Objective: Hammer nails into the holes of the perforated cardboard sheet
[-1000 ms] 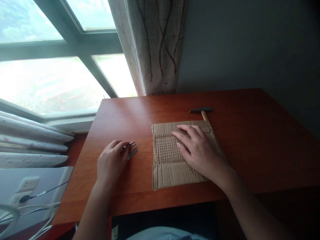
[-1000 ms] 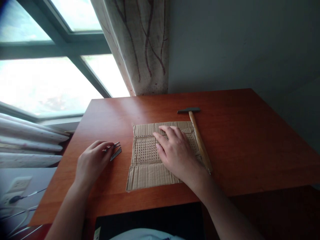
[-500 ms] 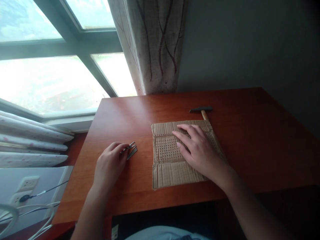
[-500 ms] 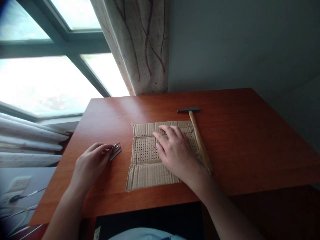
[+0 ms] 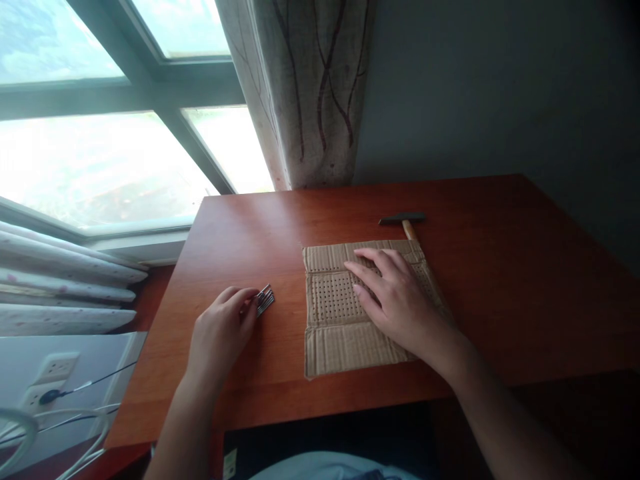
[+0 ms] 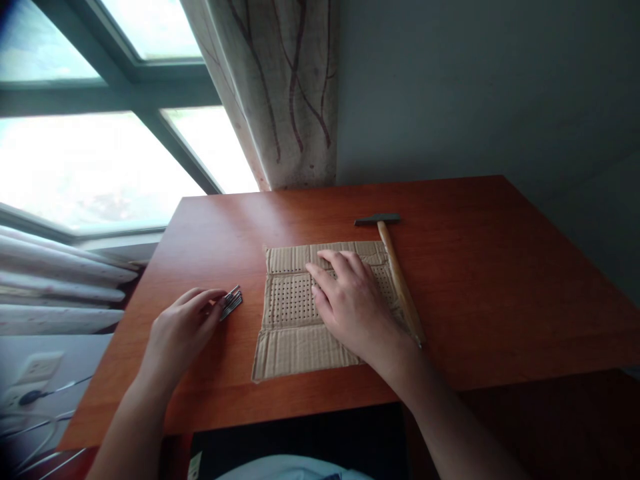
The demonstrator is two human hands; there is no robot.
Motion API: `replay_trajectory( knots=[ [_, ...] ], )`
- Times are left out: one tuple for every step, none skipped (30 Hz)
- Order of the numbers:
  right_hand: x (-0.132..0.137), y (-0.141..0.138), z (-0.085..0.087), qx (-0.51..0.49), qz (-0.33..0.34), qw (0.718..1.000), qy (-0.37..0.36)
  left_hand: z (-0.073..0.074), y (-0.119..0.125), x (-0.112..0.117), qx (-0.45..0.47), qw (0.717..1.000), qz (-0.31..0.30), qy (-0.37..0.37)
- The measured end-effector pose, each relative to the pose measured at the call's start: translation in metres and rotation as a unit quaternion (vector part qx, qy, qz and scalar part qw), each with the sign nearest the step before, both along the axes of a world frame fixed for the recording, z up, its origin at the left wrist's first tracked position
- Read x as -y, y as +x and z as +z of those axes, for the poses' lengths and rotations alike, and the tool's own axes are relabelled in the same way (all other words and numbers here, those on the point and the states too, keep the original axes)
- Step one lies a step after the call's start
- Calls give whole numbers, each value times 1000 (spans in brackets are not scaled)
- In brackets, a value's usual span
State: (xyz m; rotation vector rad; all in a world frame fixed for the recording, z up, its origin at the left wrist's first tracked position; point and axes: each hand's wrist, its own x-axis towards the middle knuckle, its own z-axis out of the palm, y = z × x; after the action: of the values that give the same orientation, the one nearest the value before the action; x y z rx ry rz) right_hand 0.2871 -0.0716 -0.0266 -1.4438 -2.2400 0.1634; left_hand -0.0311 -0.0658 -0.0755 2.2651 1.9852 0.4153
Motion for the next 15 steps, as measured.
replay_trajectory(
  knots=[
    [0,0,0,1,0,1000,-1,0,1,-3,0,1000,-8,2],
    [0,0,1,2,0,1000,-1,0,2,-7,3,1000,-20,4],
    [0,0,1,3,1,1000,1,0,4,-12,7,999,-36,4],
    [0,0,1,3,1,1000,2,0,6,-17,12,999,-52,3],
    [0,-1,1,4,2,1000,4,0,8,-21,16,997,-69,2],
    [0,-1,1,4,1,1000,5,0,10,-26,18,996,-82,2],
    [0,-1,1,4,0,1000,5,0,12,-29,16,996,-93,1],
    [0,-1,1,3,0,1000,4,0,14,-32,12,995,-101,-1],
    [0,-1,0,2,-1,1000,3,1,16,-33,10,994,-106,-3],
    [0,-1,0,1,-2,1000,0,2,16,-34,8,994,-109,-5],
    [0,0,0,0,-1,1000,-2,3,17,-34,7,994,-109,-7],
    [0,0,0,0,-1,1000,-5,4,17,-33,6,994,-107,-8],
    [0,0,1,-1,-1,1000,-7,4,16,-32,6,995,-103,-7],
    [0,0,0,-2,-1,1000,-9,5,15,-31,4,995,-99,-6],
    [0,0,0,-2,-1,1000,-10,5,14,-29,2,995,-95,-5]
  ],
)
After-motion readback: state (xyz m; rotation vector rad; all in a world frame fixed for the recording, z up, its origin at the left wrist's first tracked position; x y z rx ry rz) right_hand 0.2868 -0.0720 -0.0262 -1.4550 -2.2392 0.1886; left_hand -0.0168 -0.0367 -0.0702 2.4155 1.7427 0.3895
